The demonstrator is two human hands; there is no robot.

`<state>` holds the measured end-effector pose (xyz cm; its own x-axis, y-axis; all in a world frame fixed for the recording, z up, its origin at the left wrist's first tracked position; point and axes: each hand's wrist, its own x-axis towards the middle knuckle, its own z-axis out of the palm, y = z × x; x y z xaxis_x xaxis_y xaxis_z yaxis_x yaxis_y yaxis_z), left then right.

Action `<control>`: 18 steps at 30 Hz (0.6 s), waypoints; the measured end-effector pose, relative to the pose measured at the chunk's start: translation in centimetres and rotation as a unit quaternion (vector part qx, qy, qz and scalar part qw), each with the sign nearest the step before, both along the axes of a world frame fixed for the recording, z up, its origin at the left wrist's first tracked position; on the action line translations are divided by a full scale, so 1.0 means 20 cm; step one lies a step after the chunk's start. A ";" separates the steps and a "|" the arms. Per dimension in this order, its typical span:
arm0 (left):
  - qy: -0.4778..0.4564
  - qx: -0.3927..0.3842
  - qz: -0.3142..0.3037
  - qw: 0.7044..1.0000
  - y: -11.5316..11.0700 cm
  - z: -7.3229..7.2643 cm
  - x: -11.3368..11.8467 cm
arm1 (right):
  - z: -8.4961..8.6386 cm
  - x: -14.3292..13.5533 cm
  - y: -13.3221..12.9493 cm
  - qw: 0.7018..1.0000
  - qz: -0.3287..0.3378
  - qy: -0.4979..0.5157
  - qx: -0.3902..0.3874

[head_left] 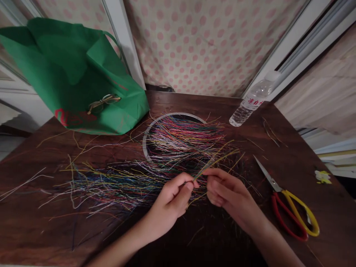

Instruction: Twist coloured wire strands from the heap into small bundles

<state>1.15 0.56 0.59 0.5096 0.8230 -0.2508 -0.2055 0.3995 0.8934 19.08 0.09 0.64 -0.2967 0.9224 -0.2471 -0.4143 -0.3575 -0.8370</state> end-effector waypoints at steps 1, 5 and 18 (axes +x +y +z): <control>0.011 0.005 -0.011 1.000 -0.01 0.00 0.00 | 0.00 -0.01 0.00 1.000 -0.009 -0.013 0.018; 0.024 0.008 -0.048 0.999 -0.02 -0.01 0.00 | -0.02 -0.03 0.01 0.994 -0.046 -0.071 0.062; -0.010 -0.074 -0.166 0.983 0.01 0.01 -0.01 | 0.00 -0.01 0.02 0.979 -0.056 -0.171 0.101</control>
<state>0.87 0.81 0.80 0.7498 0.5664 -0.3421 -0.0598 0.5729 0.8174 18.85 0.43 0.65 -0.1231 0.9846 -0.1245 -0.1253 -0.1399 -0.9822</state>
